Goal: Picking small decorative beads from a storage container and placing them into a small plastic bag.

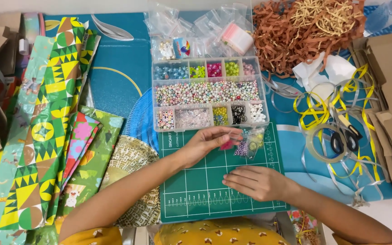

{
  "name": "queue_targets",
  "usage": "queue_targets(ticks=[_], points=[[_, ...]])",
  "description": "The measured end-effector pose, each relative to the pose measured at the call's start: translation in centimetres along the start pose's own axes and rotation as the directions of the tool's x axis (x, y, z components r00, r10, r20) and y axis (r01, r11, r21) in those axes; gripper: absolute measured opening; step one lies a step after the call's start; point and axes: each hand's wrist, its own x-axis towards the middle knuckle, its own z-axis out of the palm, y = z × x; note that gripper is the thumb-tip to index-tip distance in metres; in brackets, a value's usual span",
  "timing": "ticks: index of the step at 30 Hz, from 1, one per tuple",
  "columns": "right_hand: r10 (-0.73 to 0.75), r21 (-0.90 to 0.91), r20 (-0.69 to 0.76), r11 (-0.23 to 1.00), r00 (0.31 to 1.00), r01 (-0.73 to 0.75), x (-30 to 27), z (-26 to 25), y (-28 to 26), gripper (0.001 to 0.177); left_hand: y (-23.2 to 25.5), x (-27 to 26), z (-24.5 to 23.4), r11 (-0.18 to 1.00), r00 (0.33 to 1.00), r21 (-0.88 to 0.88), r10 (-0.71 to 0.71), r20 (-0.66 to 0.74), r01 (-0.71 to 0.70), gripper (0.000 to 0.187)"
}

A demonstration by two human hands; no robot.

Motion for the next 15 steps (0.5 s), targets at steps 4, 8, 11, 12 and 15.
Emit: queue_targets(ticks=[4, 8, 11, 12, 15], points=[[-0.024, -0.015, -0.005, 1.000, 1.000, 0.024, -0.4, 0.7, 1.1, 0.025, -0.8, -0.7, 0.0, 0.997, 0.999, -0.059, 0.041, -0.034, -0.043, 0.036], [0.223, -0.015, -0.353, 0.970, 0.909, -0.244, 0.8, 0.1, 3.3, 0.014, -1.5, -1.2, 0.3, 0.986, 0.974, -0.123, 0.087, -0.211, -0.114, 0.037], [0.471, 0.204, -0.399, 0.882, 0.787, -0.425, 3.1, -1.3, 4.9, 0.013, -1.8, -1.4, 0.1, 0.984, 0.975, -0.133, 0.093, -0.202, -0.121, 0.036], [0.582, 0.331, -0.375, 0.811, 0.722, -0.482, 4.0, -1.8, 5.4, 0.013, -1.8, -1.3, 0.1, 0.983, 0.978, -0.144, 0.089, -0.187, -0.117, 0.037], [0.633, 0.413, -0.366, 0.767, 0.682, -0.491, 4.9, -1.3, 6.2, 0.013, -2.0, -1.5, 0.0, 0.974, 0.974, -0.187, 0.090, -0.210, -0.130, 0.035]])
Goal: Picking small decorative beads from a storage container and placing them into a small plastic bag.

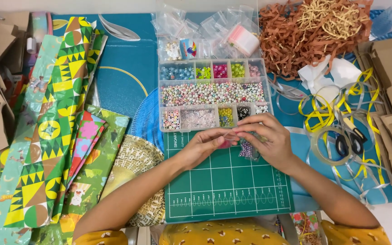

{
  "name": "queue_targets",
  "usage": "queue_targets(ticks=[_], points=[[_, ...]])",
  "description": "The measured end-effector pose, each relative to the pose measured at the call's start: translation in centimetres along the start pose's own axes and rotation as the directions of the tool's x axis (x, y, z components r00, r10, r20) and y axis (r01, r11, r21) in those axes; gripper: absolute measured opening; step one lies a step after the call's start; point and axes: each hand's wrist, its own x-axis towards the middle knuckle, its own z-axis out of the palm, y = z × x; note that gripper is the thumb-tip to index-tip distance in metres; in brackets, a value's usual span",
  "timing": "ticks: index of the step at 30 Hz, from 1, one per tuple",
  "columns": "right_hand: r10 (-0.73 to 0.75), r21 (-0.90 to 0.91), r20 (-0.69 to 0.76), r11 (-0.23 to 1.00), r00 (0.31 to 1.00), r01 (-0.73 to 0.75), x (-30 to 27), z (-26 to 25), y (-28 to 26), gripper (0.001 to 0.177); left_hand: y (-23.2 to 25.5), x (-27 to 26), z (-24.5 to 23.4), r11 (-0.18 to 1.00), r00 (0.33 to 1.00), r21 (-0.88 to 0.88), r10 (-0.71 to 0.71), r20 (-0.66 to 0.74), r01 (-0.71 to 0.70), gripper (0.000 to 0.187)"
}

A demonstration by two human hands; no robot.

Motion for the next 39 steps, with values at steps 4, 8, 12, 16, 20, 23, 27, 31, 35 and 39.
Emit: queue_targets(ticks=[4, 8, 12, 16, 20, 23, 27, 31, 35, 39], points=[[-0.007, 0.052, -0.006, 0.999, 1.000, 0.007, 0.4, 0.9, 0.0, 0.014, -0.8, -0.1, -0.4, 1.000, 1.000, -0.029, 0.001, -0.015, -0.001, 0.033], [0.021, 0.058, 0.009, 0.998, 1.000, -0.021, 0.2, 1.0, 0.2, 0.013, -0.9, 0.0, -0.6, 0.998, 1.000, -0.069, -0.013, -0.015, 0.012, 0.031], [0.011, -0.035, 0.072, 0.999, 0.997, -0.008, 2.3, 0.1, -0.3, 0.012, -1.5, 0.5, -1.3, 0.999, 0.998, 0.029, -0.030, 0.050, 0.028, 0.034], [0.046, -0.106, 0.182, 0.994, 0.982, -0.027, 5.5, -1.0, 0.2, 0.011, -0.7, 0.3, -0.9, 0.994, 0.999, 0.108, -0.012, 0.052, 0.006, 0.032], [0.179, -0.119, 0.327, 0.982, 0.928, -0.147, 6.0, -1.4, -0.8, 0.010, -1.0, 0.3, -0.9, 0.997, 0.999, 0.078, 0.031, -0.011, -0.030, 0.030], [0.155, -0.181, 0.390, 0.979, 0.908, -0.089, 5.3, -1.9, -1.6, 0.010, -1.5, 0.3, -1.1, 0.995, 0.999, 0.099, 0.036, -0.032, -0.033, 0.029], [0.103, -0.238, 0.462, 0.971, 0.881, 0.012, 4.2, -1.6, -1.6, 0.015, -1.8, 0.2, -1.1, 0.985, 0.999, 0.171, 0.032, -0.026, -0.027, 0.026], [0.084, -0.249, 0.471, 0.968, 0.878, 0.040, 3.8, -1.1, -0.6, 0.013, -1.4, 0.2, -0.8, 0.994, 0.997, 0.099, -0.047, -0.056, 0.053, 0.035], [0.056, -0.164, 0.494, 0.986, 0.867, 0.030, 3.4, -1.1, 0.0, 0.008, -1.7, 0.1, -1.0, 0.987, 0.993, -0.127, -0.102, -0.054, 0.095, 0.039], [0.058, -0.172, 0.488, 0.985, 0.871, 0.031, 3.3, -1.0, 0.3, 0.006, -0.9, 0.0, -0.6, 0.982, 0.994, -0.163, -0.106, -0.037, 0.098, 0.038]])
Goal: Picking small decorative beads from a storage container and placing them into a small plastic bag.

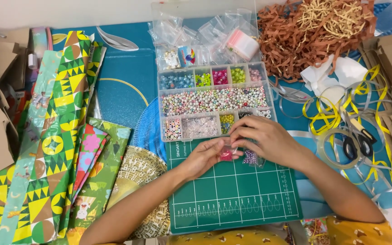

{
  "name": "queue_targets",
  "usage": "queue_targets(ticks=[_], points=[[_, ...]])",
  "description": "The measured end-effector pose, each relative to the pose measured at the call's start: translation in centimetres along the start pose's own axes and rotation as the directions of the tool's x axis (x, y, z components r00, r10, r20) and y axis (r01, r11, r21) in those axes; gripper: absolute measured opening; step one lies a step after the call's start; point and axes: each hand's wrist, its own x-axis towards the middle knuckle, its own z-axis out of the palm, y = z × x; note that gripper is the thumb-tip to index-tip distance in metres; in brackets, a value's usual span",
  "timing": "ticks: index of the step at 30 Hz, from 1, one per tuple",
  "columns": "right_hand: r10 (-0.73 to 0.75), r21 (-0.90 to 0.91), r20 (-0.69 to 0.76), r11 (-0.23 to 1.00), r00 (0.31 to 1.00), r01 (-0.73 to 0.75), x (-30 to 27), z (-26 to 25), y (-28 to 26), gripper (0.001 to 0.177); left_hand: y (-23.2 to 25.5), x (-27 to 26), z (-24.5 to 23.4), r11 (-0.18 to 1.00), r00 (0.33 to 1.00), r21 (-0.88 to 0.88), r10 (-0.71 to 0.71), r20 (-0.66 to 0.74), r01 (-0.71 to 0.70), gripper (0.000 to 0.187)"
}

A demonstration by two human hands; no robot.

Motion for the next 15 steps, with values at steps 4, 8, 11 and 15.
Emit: queue_targets(ticks=[4, 8, 11, 15], points=[[0.000, -0.005, 0.009, 1.000, 1.000, 0.000, 0.07, -0.23, -0.28, 0.004, -0.24, -0.03, -0.12, 1.000, 1.000, -0.001, 0.008, 0.005, -0.008, 0.038], [0.037, -0.002, 0.017, 0.999, 0.999, -0.037, 0.19, -0.55, -0.33, 0.007, -0.33, 0.36, -0.51, 1.000, 1.000, 0.009, 0.003, 0.027, -0.003, 0.041], [0.037, -0.001, 0.020, 0.999, 0.999, -0.037, 0.10, -0.55, -0.50, 0.007, -0.48, 0.25, -0.51, 1.000, 1.000, 0.014, -0.007, 0.027, 0.007, 0.042], [0.038, -0.038, 0.004, 0.999, 0.999, -0.037, 0.34, -0.66, -0.56, 0.007, -0.14, 0.25, -0.19, 0.999, 0.999, 0.037, -0.028, 0.047, 0.026, 0.042]])
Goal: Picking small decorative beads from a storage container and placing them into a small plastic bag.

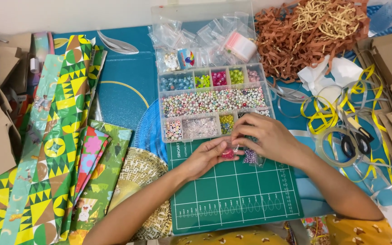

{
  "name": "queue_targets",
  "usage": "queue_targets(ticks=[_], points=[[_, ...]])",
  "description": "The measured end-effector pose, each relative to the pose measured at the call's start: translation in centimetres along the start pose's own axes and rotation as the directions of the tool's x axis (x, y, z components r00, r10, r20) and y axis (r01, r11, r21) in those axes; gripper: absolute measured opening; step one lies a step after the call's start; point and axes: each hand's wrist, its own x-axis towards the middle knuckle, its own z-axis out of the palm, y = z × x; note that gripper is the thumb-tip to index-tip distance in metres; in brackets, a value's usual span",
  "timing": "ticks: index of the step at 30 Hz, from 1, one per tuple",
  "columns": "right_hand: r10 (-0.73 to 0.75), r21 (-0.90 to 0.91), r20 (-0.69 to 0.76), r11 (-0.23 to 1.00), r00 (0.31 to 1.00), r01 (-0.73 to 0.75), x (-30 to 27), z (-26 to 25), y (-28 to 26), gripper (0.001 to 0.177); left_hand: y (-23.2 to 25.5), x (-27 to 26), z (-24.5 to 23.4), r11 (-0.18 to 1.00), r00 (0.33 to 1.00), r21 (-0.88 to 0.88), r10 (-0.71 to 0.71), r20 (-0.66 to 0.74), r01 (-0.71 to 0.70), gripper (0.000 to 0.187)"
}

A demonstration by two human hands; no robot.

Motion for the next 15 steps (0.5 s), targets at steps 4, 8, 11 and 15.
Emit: queue_targets(ticks=[4, 8, 11, 15], points=[[-0.010, 0.024, 0.047, 1.000, 0.999, 0.009, 0.2, -0.6, 0.1, 0.007, -0.2, 0.1, -0.3, 1.000, 1.000, -0.020, 0.005, -0.019, -0.005, 0.040], [-0.025, 0.059, 0.070, 0.998, 0.997, 0.021, 0.7, -1.3, 0.1, 0.007, -0.2, 0.2, -0.4, 1.000, 1.000, -0.020, 0.015, -0.022, -0.016, 0.038], [-0.029, 0.170, 0.105, 0.985, 0.994, 0.010, 1.5, -1.7, 0.9, 0.011, -0.3, 0.2, -0.6, 1.000, 1.000, -0.003, 0.016, -0.011, -0.017, 0.038], [0.214, 0.192, 0.064, 0.956, 0.975, -0.223, 7.3, -5.1, 2.9, 0.036, 0.7, 0.4, -0.2, 0.996, 0.998, 0.085, -0.020, 0.054, 0.015, 0.046]])
